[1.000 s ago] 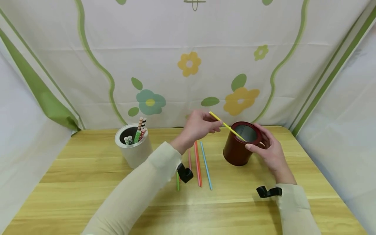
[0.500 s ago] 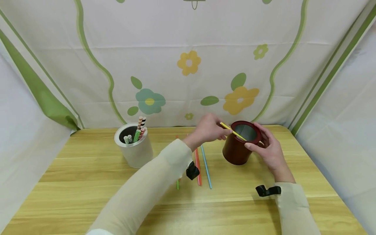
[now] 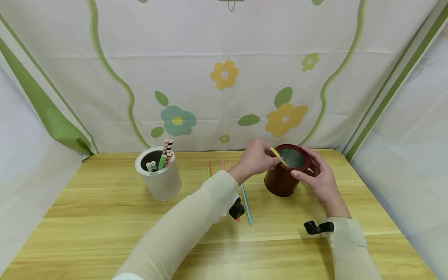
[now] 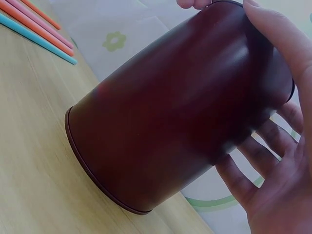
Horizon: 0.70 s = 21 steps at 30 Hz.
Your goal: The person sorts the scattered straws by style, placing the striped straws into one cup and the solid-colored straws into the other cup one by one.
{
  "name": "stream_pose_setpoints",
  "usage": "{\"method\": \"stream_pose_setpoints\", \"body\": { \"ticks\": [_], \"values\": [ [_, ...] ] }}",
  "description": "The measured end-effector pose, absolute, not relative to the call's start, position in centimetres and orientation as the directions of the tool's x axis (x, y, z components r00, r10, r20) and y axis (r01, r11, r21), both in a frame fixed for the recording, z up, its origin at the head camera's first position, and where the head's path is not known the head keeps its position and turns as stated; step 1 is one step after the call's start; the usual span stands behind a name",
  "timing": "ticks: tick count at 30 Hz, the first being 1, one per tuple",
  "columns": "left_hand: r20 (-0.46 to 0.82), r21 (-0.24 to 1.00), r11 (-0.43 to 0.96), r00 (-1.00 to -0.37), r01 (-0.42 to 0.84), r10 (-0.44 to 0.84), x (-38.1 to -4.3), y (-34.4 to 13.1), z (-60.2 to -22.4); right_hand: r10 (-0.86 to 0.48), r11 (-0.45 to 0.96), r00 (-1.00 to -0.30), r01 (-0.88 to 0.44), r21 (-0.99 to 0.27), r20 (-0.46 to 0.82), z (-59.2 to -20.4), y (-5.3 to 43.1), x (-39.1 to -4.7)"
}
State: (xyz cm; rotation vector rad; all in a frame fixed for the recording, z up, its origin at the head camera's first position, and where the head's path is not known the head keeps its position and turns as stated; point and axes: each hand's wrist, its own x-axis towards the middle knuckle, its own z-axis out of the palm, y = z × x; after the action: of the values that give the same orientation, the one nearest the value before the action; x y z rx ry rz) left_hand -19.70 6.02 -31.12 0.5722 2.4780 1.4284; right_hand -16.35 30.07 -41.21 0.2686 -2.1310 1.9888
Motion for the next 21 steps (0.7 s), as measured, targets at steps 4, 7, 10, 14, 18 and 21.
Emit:
{"method": "stream_pose_setpoints", "body": {
  "ticks": [4,7,10,14,18,21],
  "values": [
    [0.0,0.888,0.416,-0.904,0.197,0.428,-19.6,6.1,-31.6,0.013,0.086,-0.961,-0.273,-0.958,0.275,-41.2,30.0,-16.4],
    [0.003,0.89,0.412,-0.906,0.195,0.422,-19.6,6.1,-31.8,0.013,0.094,-0.961,-0.273,-0.957,0.275,-41.2,30.0,-16.4],
    [0.013,0.89,0.408,-0.907,0.202,0.421,-19.6,6.2,-32.1,0.013,0.105,-0.961,-0.274,-0.956,0.277,-41.2,30.0,-16.4],
    [0.029,0.891,0.397,-0.901,0.219,0.432,-19.7,6.2,-32.4,0.016,0.111,-0.961,-0.272,-0.956,0.276,-41.2,30.1,-16.3],
    [0.038,0.892,0.391,-0.899,0.227,0.436,-19.7,6.2,-32.7,0.017,0.122,-0.962,-0.267,-0.956,0.271,-41.3,30.1,-16.3],
    [0.039,0.893,0.389,-0.901,0.226,0.433,-19.7,6.2,-32.7,0.017,0.124,-0.962,-0.268,-0.956,0.272,-41.3,30.1,-16.3]
  ]
}}
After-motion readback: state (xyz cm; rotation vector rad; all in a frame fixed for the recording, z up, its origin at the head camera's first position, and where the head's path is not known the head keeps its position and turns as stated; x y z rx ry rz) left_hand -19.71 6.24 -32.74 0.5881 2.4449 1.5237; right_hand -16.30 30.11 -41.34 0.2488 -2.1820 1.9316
